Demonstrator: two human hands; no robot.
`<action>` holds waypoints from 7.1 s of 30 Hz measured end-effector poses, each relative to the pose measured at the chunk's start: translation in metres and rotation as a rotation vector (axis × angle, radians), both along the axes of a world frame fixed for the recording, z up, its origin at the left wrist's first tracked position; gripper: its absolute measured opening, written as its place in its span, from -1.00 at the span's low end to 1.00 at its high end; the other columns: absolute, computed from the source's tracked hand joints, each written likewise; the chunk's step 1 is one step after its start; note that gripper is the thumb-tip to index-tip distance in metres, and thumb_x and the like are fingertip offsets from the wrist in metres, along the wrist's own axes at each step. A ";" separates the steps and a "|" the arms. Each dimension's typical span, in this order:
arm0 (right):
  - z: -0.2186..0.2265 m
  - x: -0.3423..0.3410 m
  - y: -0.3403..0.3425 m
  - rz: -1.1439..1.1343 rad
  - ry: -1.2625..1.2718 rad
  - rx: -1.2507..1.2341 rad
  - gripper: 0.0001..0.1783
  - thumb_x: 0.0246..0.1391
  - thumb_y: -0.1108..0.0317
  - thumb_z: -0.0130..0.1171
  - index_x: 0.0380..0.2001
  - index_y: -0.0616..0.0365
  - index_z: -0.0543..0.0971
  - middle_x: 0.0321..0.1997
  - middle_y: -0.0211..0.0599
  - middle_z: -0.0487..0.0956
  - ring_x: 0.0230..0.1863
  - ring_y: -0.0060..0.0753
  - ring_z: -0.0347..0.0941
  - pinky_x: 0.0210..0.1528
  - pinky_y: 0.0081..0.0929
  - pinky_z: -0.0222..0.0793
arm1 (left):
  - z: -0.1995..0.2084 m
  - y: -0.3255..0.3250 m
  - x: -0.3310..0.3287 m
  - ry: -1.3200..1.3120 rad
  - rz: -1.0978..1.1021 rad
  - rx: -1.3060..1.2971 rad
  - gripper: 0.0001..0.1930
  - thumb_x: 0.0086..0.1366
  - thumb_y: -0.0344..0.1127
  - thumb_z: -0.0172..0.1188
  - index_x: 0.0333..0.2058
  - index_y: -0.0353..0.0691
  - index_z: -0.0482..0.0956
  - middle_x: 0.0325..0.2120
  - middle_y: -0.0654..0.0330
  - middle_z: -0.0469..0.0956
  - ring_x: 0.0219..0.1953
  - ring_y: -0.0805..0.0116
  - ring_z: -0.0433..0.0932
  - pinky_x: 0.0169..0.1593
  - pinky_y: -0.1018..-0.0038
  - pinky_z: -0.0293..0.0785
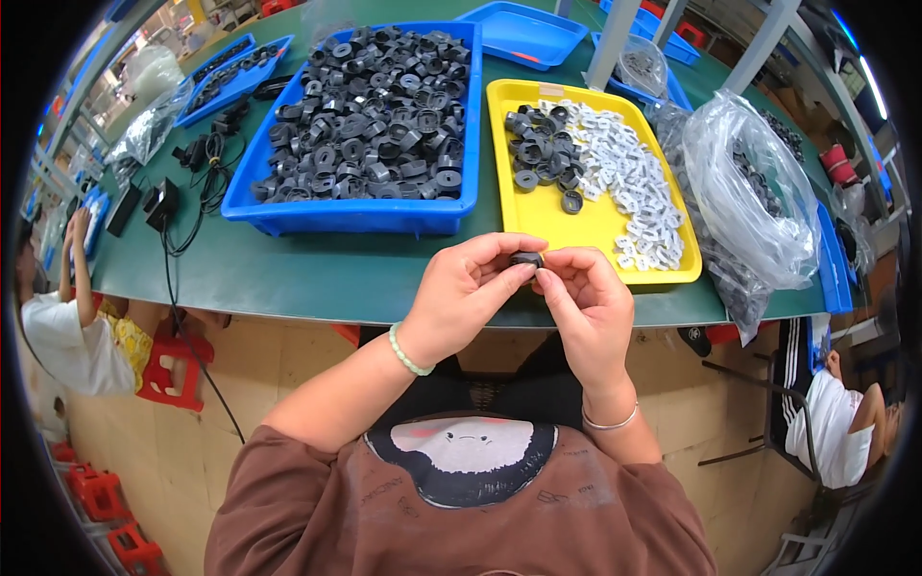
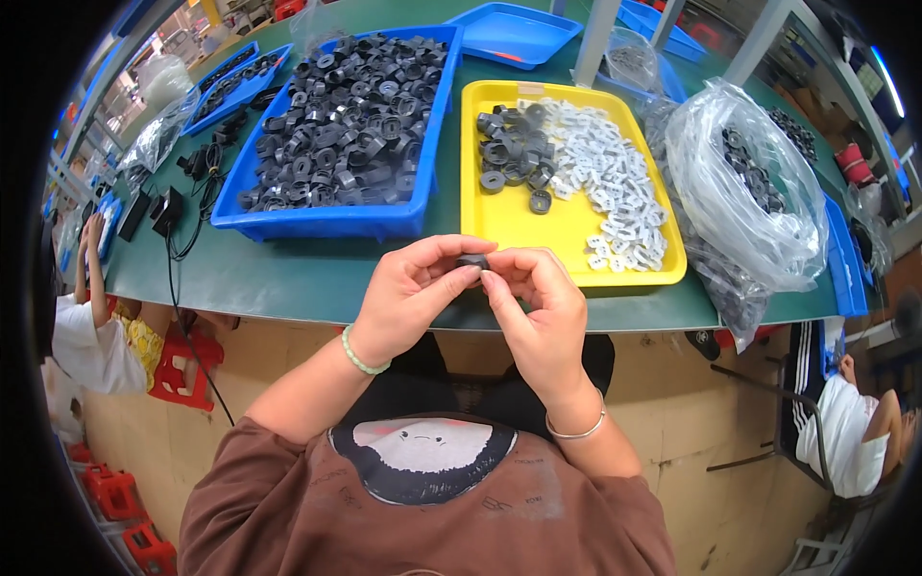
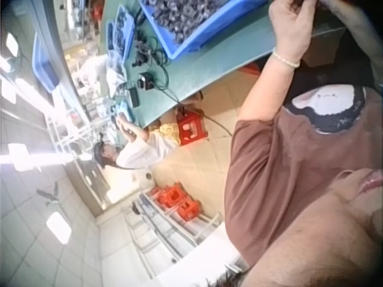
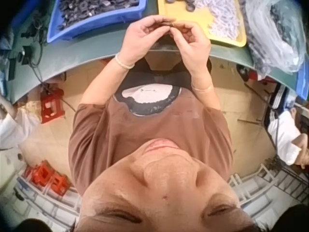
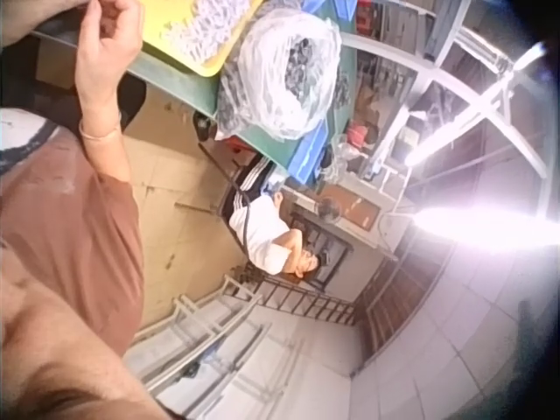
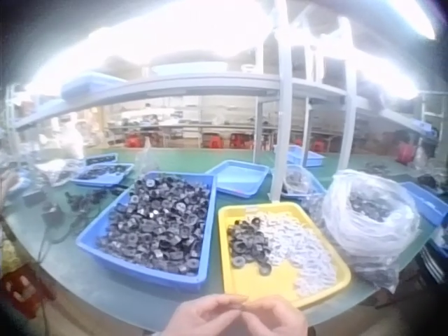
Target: The person assembles plastic components by fitting small inserts into circular plastic housings by hand.
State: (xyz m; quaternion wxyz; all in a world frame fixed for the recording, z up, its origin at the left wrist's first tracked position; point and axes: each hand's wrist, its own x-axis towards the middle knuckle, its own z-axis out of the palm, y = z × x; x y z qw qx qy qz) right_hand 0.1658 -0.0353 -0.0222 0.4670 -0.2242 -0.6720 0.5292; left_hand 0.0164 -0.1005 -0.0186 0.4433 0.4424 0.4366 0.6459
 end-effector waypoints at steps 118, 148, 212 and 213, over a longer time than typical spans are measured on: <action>0.022 0.001 0.041 -0.110 -0.183 -0.065 -0.88 0.10 0.48 0.26 -0.47 0.27 0.56 -0.62 -0.60 0.44 -0.58 -0.86 0.19 -0.57 -0.77 0.07 | 0.008 0.042 -0.007 0.650 0.098 0.231 -0.62 0.16 -0.59 0.24 -0.01 -0.36 0.52 -0.07 0.11 0.49 -0.04 0.36 0.54 -0.04 0.53 0.57; 0.021 -0.005 0.050 0.121 0.021 -0.210 -0.90 0.16 0.54 0.14 -0.27 0.20 0.44 -0.30 -0.46 0.50 -0.29 -0.71 0.42 -0.24 -0.69 0.39 | 0.005 0.043 -0.002 0.048 -0.004 0.108 -0.75 0.33 -0.52 0.11 -0.03 -0.39 0.54 -0.13 0.18 0.59 -0.09 0.49 0.53 0.04 0.55 0.45; 0.017 0.008 0.025 0.017 0.089 -0.181 -0.84 0.18 0.48 0.18 -0.23 0.25 0.42 -0.34 -0.45 0.50 -0.36 -0.75 0.40 -0.33 -0.75 0.36 | 0.011 0.039 -0.007 0.129 -0.129 0.077 -0.70 0.32 -0.52 0.10 0.03 -0.31 0.55 -0.19 0.27 0.48 -0.15 0.56 0.49 -0.04 0.62 0.44; 0.019 0.006 0.025 0.010 0.087 -0.210 -0.81 0.16 0.51 0.17 -0.19 0.26 0.41 -0.32 -0.42 0.50 -0.36 -0.75 0.39 -0.31 -0.76 0.35 | 0.012 0.039 -0.006 0.207 -0.083 0.078 -0.71 0.32 -0.52 0.11 0.01 -0.31 0.56 -0.20 0.28 0.46 -0.18 0.58 0.49 -0.05 0.63 0.44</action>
